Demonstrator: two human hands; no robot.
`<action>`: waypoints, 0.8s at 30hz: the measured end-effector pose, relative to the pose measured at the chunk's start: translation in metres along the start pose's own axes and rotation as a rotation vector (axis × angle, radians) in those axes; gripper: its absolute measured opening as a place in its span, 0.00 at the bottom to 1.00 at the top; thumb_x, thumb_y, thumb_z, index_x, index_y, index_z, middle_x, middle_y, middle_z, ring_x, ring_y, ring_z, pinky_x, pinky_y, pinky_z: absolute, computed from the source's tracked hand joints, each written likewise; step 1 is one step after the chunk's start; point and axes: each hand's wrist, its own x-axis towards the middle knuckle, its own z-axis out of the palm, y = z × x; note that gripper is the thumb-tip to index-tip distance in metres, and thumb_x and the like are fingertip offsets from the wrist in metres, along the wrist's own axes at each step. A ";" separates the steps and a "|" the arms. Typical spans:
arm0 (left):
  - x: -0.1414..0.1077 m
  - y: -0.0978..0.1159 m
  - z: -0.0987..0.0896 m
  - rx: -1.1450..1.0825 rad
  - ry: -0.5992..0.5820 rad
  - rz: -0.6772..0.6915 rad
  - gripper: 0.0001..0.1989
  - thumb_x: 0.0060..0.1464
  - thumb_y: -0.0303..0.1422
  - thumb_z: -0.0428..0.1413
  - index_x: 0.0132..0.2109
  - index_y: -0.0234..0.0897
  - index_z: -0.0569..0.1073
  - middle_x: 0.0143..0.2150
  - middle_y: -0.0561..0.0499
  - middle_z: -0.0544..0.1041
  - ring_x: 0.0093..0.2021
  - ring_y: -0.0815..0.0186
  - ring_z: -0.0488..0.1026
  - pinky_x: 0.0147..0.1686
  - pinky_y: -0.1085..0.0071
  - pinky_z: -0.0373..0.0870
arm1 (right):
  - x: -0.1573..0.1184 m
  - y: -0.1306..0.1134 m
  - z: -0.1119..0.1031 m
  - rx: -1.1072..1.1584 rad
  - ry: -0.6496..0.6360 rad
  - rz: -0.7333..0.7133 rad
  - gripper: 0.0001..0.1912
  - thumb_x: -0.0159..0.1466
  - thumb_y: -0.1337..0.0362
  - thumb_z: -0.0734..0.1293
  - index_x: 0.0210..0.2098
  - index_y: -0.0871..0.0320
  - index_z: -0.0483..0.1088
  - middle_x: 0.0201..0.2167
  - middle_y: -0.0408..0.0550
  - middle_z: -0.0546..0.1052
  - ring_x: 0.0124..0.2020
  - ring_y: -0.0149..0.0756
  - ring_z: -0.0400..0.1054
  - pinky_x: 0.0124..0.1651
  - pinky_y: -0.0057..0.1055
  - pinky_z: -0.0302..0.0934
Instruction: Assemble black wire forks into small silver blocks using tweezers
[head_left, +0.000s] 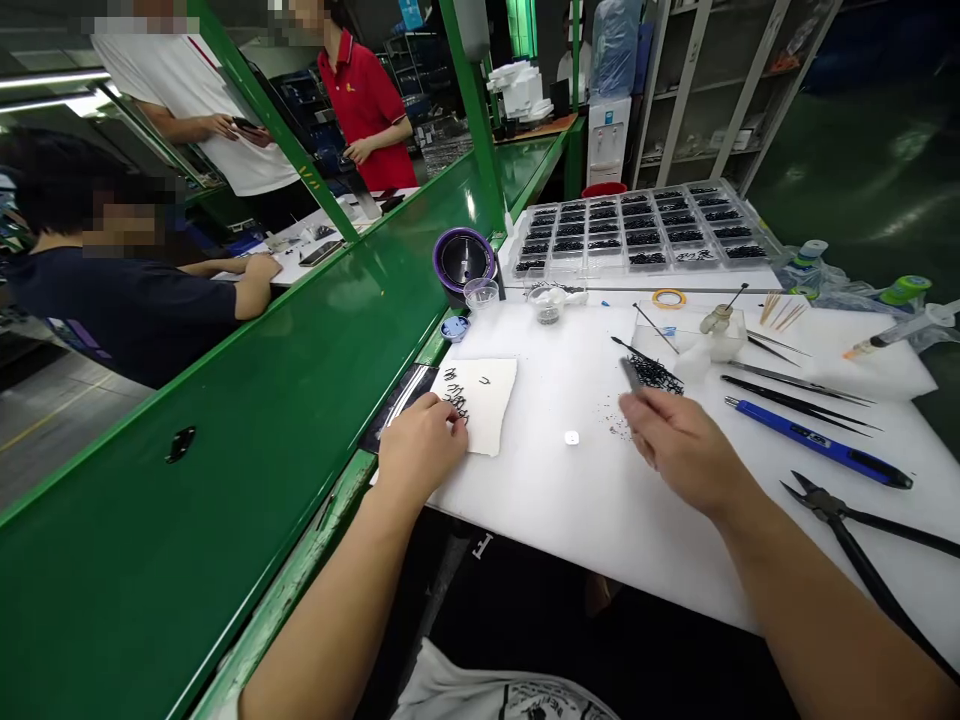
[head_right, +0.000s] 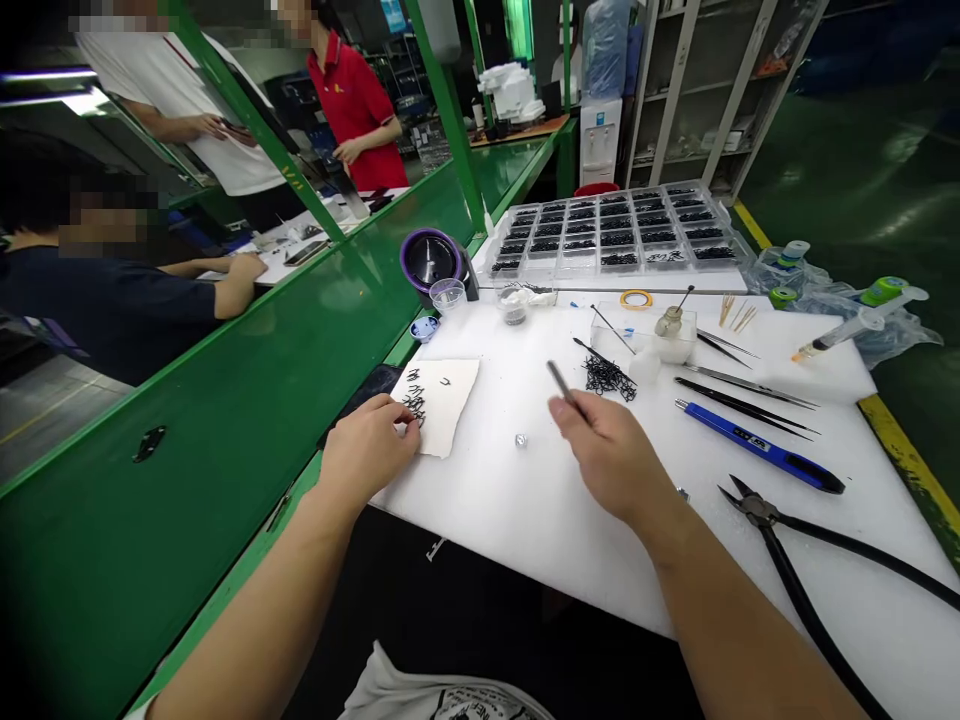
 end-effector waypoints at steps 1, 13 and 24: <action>0.000 0.000 -0.001 -0.001 0.004 -0.002 0.10 0.56 0.34 0.50 0.33 0.39 0.76 0.38 0.50 0.76 0.31 0.62 0.72 0.24 0.67 0.55 | 0.000 0.001 -0.002 0.073 0.087 -0.034 0.24 0.67 0.44 0.59 0.24 0.55 0.60 0.17 0.38 0.62 0.20 0.30 0.56 0.23 0.29 0.52; -0.003 0.052 -0.032 -0.272 -0.209 0.532 0.17 0.60 0.38 0.52 0.55 0.41 0.72 0.47 0.53 0.76 0.38 0.67 0.75 0.38 0.70 0.71 | -0.017 -0.009 -0.031 -0.280 0.013 0.005 0.18 0.67 0.52 0.63 0.28 0.55 0.76 0.28 0.43 0.79 0.29 0.33 0.72 0.34 0.30 0.65; 0.032 0.108 -0.021 -0.284 -0.326 0.840 0.09 0.58 0.31 0.51 0.39 0.40 0.75 0.37 0.52 0.76 0.35 0.61 0.73 0.31 0.63 0.67 | -0.067 0.022 -0.010 -0.441 0.338 -0.270 0.07 0.65 0.66 0.68 0.40 0.52 0.77 0.39 0.43 0.82 0.40 0.35 0.77 0.45 0.30 0.71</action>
